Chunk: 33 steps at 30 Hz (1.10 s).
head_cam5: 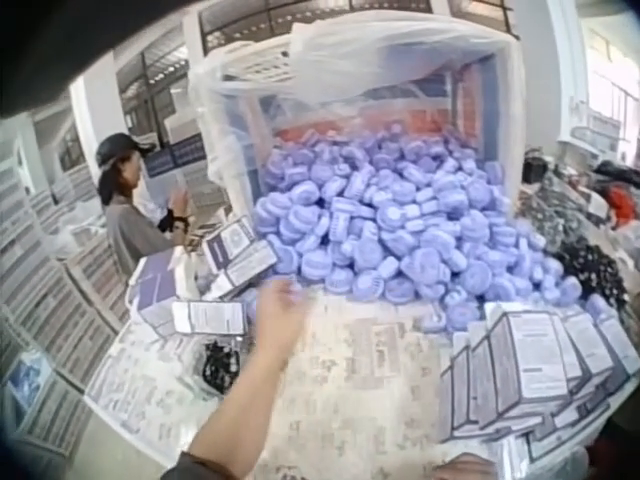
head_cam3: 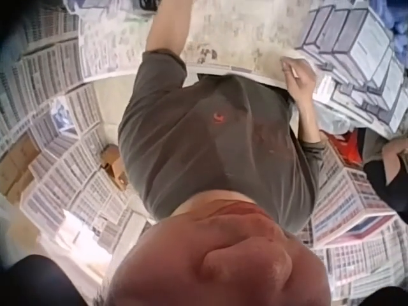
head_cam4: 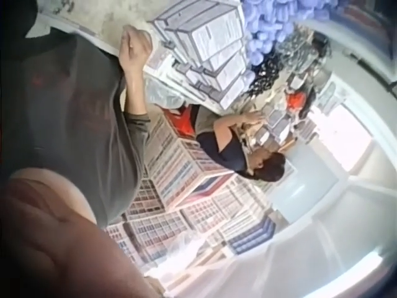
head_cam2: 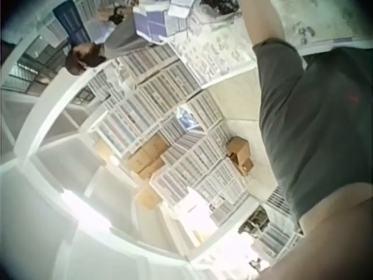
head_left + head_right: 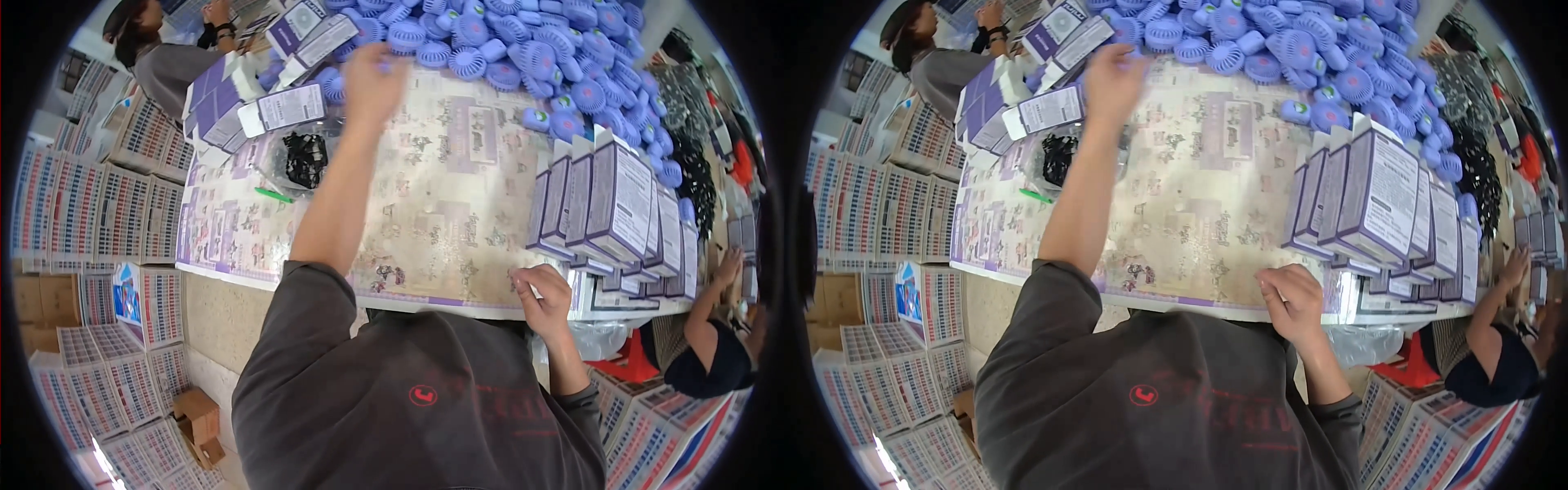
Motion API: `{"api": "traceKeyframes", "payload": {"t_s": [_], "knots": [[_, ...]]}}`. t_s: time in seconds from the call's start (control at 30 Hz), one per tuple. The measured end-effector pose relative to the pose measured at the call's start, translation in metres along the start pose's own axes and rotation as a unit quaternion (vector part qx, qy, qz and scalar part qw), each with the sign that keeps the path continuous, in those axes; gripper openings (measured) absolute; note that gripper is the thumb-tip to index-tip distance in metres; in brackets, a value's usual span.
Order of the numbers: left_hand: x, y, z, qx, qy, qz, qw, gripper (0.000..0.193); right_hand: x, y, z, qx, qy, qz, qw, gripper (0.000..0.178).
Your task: Assembling small purple fans by attaching lanyards and placing them in boxes.
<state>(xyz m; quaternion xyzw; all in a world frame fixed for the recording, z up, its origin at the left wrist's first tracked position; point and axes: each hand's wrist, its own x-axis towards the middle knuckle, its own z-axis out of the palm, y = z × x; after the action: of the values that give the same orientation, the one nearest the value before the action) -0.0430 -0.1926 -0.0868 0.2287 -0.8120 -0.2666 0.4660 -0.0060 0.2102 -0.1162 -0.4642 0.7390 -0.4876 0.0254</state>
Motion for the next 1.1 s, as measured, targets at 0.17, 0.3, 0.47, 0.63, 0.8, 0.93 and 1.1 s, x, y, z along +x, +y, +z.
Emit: {"api": "traceKeyframes", "payload": {"t_s": [0.17,0.3,0.47,0.63,0.8,0.93,1.1], "knots": [[0.029,-0.107,-0.097,0.453,0.33,-0.215,0.8,0.052,0.009,0.004,0.016,0.018,0.023,0.002,1.0,0.005],[0.03,-0.152,-0.165,0.132,-0.009,-0.316,0.94,0.038,0.016,-0.001,0.02,0.021,0.015,0.001,1.0,0.007],[-0.021,0.019,-0.153,-0.016,-0.164,-0.16,0.973,0.023,0.028,0.01,0.017,0.004,0.018,-0.075,0.997,0.026],[-0.109,0.13,-0.106,-0.11,-0.371,0.272,0.881,0.006,0.054,0.018,0.03,-0.07,0.066,-0.162,0.982,0.06],[-0.101,0.137,-0.088,-0.195,-0.517,0.355,0.754,0.018,0.018,0.028,0.055,0.013,-0.003,-0.032,0.999,0.067],[-0.007,0.054,-0.048,-0.054,-0.35,0.065,0.933,0.034,0.0,0.031,0.059,0.134,-0.004,0.124,0.983,0.066],[0.025,-0.061,-0.001,0.432,-0.43,0.085,0.788,0.049,0.017,0.023,0.048,0.095,-0.057,0.09,0.99,0.064]]}}
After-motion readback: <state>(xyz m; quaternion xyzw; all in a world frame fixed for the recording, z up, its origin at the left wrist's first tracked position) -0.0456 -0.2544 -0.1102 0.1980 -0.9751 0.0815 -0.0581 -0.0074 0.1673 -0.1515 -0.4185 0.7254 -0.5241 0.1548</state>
